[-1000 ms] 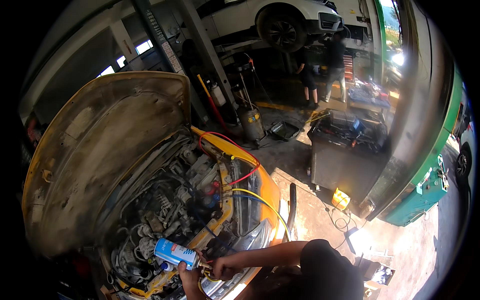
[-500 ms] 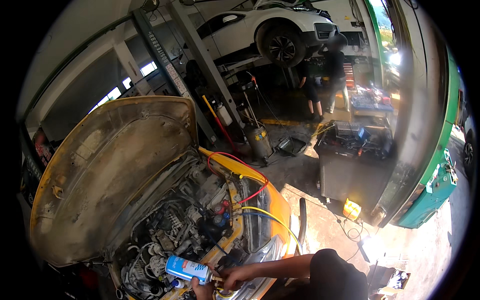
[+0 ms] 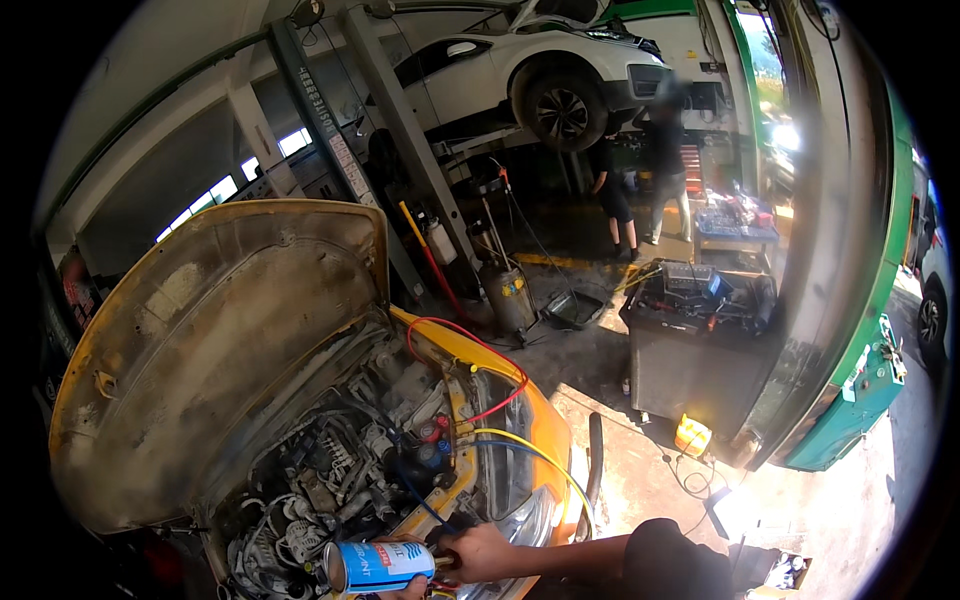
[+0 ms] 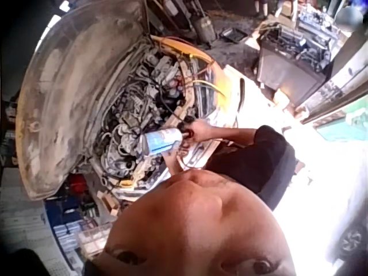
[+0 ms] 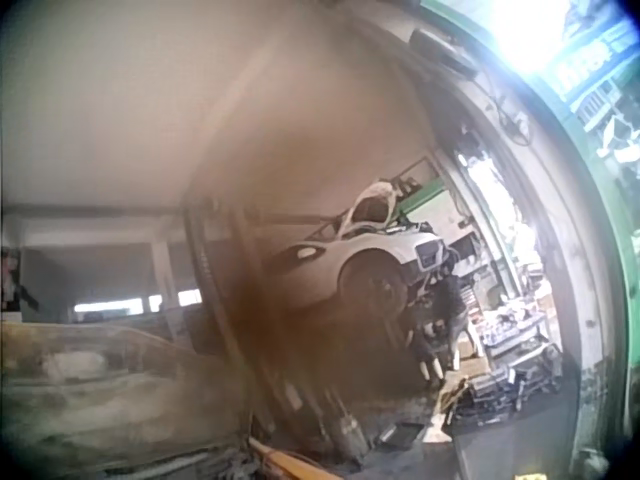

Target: The person connects a refrigerant can to a manifold gauge set attached to a yellow car's engine bay. They operate a blue compressor unit and repeatedly open and close valves on the gauge set while monitoring the gauges. The person shakes the can and adjusts the setup throughout the process.

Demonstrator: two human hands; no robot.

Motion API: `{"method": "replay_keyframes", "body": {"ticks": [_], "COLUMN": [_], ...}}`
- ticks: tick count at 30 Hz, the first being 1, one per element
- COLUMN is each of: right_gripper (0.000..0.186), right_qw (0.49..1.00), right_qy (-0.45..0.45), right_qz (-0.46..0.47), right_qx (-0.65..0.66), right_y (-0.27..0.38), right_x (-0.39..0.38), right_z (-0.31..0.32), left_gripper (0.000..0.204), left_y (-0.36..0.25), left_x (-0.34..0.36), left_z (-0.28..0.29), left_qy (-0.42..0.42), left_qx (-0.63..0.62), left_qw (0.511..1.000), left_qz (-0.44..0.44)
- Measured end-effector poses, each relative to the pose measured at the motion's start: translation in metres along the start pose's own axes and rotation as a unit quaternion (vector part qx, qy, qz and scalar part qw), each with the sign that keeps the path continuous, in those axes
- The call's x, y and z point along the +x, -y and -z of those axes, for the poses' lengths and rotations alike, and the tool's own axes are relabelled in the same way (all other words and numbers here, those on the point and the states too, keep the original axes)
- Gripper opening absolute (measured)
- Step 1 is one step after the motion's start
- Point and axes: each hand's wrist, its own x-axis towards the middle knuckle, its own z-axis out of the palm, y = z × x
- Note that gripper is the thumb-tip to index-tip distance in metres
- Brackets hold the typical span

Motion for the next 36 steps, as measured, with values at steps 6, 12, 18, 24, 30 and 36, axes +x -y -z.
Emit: {"method": "replay_keyframes", "body": {"ticks": [6, 12, 18, 24, 30, 36], "right_gripper": [0.027, 0.023, 0.024, 0.029, 0.04, 0.04], "right_qw": [0.502, 0.947, 0.659, 0.868, 0.972, 0.706], "right_qy": [0.519, 0.183, 0.382, 0.243, -0.091, 0.118], "right_qz": [-0.103, -0.053, -0.153, -0.134, 0.024, -0.255], "right_qx": [0.684, 0.259, 0.63, 0.412, 0.213, 0.65], "right_y": [-0.03, -0.027, -0.036, -0.057, -0.031, -0.019], "right_x": [-0.024, -0.011, -0.021, -0.028, -0.003, -0.006], "right_z": [-0.017, 0.008, 0.005, -0.022, 0.001, -0.01], "left_gripper": [0.058, 0.051, 0.06, 0.064, 0.074, 0.079], "left_y": [0.062, 0.007, 0.046, 0.011, 0.013, 0.011], "left_x": [0.063, 0.008, 0.05, 0.051, 0.054, 0.058], "left_z": [0.01, -0.016, -0.014, -0.018, -0.042, -0.029], "left_qy": [0.031, -0.081, -0.071, 0.026, 0.0, -0.037], "left_qx": [-0.066, -0.06, -0.058, -0.107, -0.178, -0.281], "left_qw": [0.951, 0.99, 0.977, 0.993, 0.955, 0.946], "left_qz": [0.299, 0.098, 0.192, 0.049, -0.237, -0.156]}}
